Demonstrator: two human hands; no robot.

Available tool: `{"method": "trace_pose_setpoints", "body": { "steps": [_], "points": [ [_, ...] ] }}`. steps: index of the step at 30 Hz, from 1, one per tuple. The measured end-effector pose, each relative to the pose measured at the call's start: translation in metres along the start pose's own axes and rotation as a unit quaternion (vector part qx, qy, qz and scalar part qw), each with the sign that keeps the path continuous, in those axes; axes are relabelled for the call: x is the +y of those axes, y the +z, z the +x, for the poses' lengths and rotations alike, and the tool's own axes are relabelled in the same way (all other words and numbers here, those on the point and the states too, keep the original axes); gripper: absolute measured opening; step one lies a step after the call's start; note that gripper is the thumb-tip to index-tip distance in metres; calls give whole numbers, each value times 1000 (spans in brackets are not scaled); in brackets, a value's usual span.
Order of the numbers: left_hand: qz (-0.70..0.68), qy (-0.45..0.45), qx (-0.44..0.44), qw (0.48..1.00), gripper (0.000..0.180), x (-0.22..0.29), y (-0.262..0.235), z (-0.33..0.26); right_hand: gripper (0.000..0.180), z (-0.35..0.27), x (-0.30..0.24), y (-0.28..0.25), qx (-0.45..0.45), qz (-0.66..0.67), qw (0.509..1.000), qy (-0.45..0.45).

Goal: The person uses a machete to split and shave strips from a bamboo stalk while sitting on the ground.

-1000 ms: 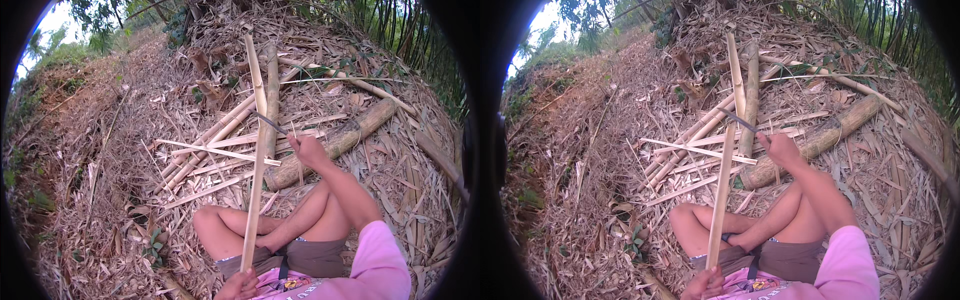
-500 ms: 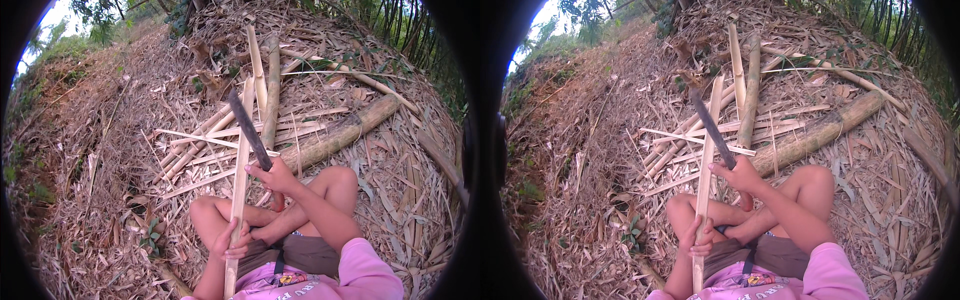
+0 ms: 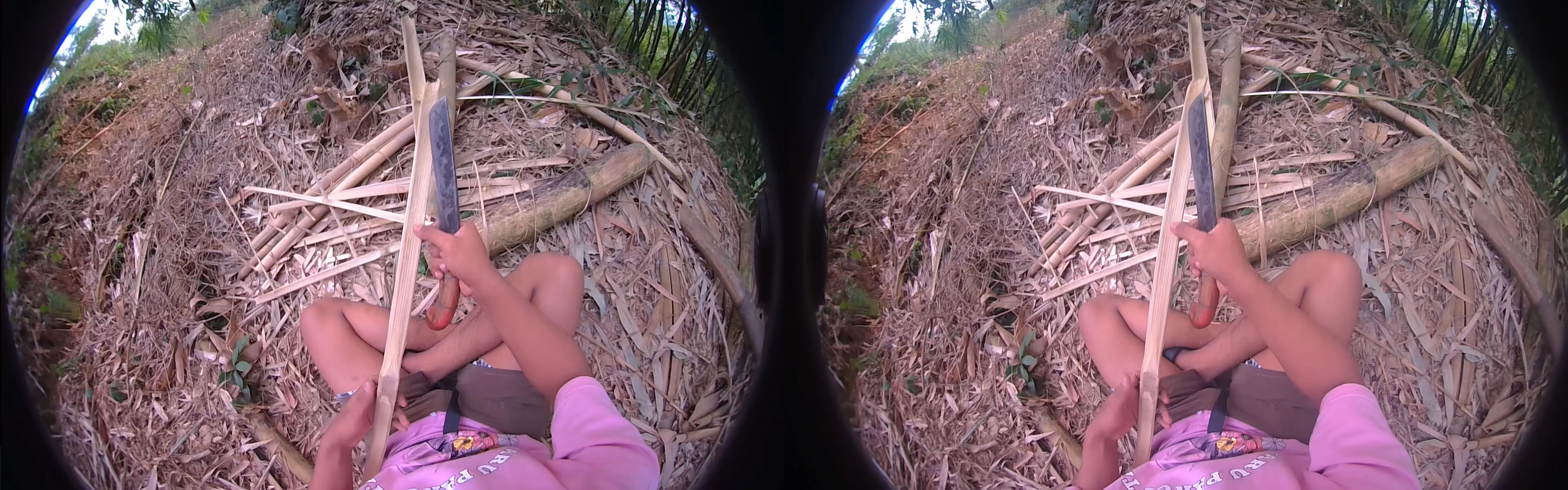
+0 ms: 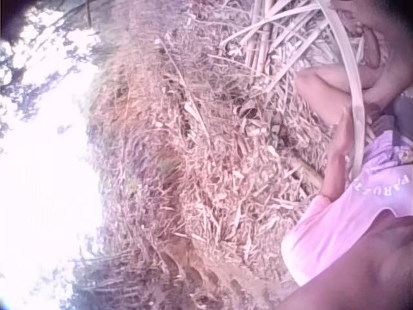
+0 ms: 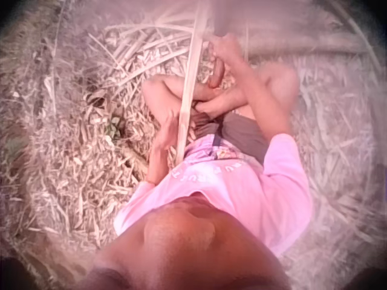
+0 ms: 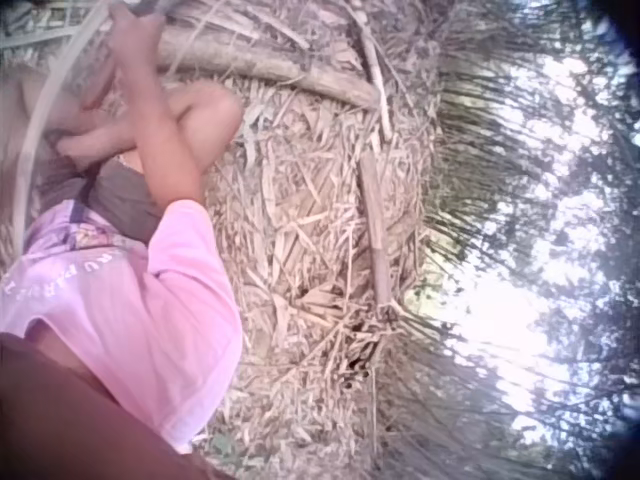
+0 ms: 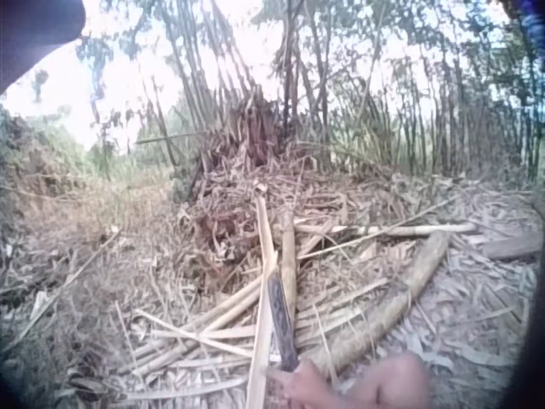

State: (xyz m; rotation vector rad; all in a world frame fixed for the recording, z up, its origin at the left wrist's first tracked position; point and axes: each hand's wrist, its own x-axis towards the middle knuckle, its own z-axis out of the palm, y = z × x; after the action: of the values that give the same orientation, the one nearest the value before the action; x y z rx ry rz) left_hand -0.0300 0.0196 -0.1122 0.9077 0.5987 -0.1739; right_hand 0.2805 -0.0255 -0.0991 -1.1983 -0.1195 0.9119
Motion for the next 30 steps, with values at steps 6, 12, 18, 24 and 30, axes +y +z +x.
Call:
{"method": "trace_pose_setpoints", "body": {
  "steps": [6, 12, 18, 24, 30],
  "points": [
    [156, -4, 177, 972, 23, 4, 27, -14, 37, -2, 7, 14, 6, -130, 992, -6],
    [143, 17, 189, 971, 20, 35, 28, 10, 53, -36, 52, 3, -86, -391, 885, -237],
    [146, 86, 161, 972, 24, 41, 30, 32, 56, -85, 68, 7, -141, -587, 729, -321],
    [123, 61, 171, 976, 37, 37, 33, 31, 66, -81, 61, 9, -110, -575, 680, -441],
    [109, 24, 192, 975, 35, 46, 41, 26, 70, -60, 60, 0, -97, -600, 608, -512]
  ]
}}
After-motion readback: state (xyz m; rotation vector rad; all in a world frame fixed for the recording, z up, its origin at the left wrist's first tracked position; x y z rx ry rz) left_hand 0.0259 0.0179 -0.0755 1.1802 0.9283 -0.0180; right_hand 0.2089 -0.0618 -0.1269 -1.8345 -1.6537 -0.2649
